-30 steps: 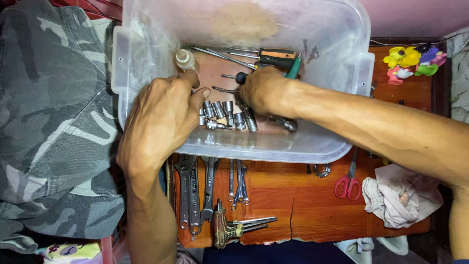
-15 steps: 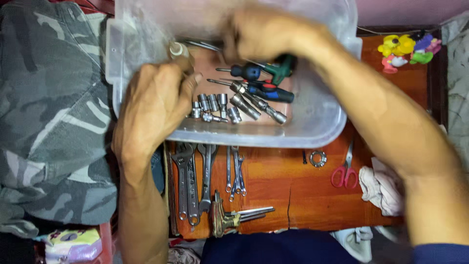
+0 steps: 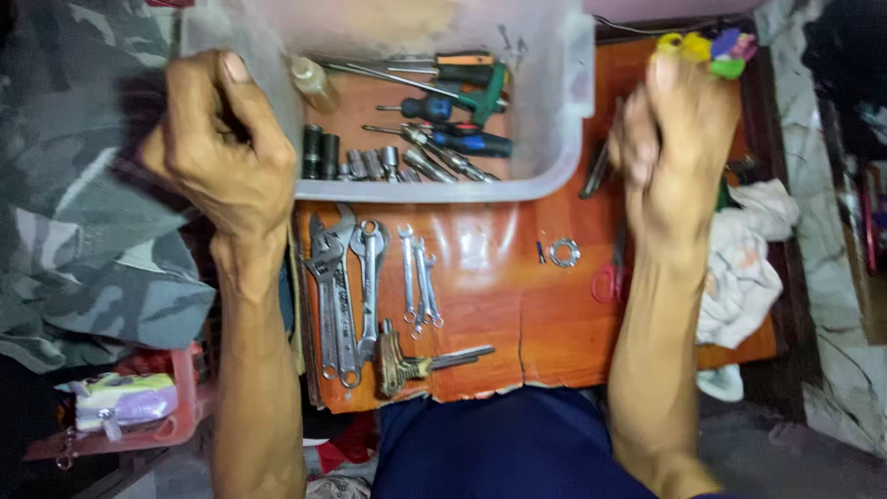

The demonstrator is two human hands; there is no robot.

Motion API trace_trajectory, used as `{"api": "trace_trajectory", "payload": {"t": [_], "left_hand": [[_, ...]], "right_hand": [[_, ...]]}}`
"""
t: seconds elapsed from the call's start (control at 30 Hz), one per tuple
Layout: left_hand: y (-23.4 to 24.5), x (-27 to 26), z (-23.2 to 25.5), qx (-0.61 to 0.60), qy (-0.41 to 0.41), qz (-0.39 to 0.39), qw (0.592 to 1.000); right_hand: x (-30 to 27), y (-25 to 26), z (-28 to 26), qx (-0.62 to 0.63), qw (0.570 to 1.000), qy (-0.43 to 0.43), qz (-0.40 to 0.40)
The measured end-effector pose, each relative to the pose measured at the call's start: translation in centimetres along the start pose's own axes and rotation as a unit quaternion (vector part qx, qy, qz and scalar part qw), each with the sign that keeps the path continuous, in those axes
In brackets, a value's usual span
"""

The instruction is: The person wipes various tools with a white cloth and places them into a clear plastic container on a wooden table. The person handles socket bits, screwdrivers, pliers, scissors, and wrenches one at a time, cleaning each before storing it.

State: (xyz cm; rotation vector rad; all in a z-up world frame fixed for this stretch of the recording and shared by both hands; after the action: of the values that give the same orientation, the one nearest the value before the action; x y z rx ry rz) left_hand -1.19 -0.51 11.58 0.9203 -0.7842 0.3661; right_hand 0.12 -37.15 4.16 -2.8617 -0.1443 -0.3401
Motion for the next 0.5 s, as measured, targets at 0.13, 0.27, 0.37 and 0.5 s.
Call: {"api": "trace_trajectory", "payload": {"t": [0.13, 0.27, 0.37, 0.5], "left_hand": [[-0.7, -4.1, 5.9, -0.044, -0.008, -0.017, 0.999], [-5.4, -9.6, 12.2, -0.013, 0.092, -0.164, 0.982], [-7.6, -13.2, 16.2, -0.235, 0.130, -0.202, 0.942], [-6.6, -15.2, 17.0, -0.280, 0.073, -0.223, 0.931]], "right_hand": [[-8.1, 4.5, 5.0, -0.049, 0.982, -0.132, 0.124], [-15.0, 6.6, 8.5, -0.099, 0.956, -0.229, 0.155], [-17.9, 6.9, 9.9, -0.147, 0.939, -0.273, 0.145], [-17.9, 3.6, 11.6, -0.148, 0.948, -0.276, 0.048]]}}
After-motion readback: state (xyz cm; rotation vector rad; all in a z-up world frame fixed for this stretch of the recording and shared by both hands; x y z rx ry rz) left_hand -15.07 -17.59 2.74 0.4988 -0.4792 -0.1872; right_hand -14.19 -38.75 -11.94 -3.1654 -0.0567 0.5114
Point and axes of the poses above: each hand's wrist, its own x-axis towards the middle knuckle, its own y-axis out of the back of the hand, z = x × y, the point moved 10 cm from there along x, towards the middle knuckle, and after that the axes turned 10 degrees about -z, right-handed, at the moved point
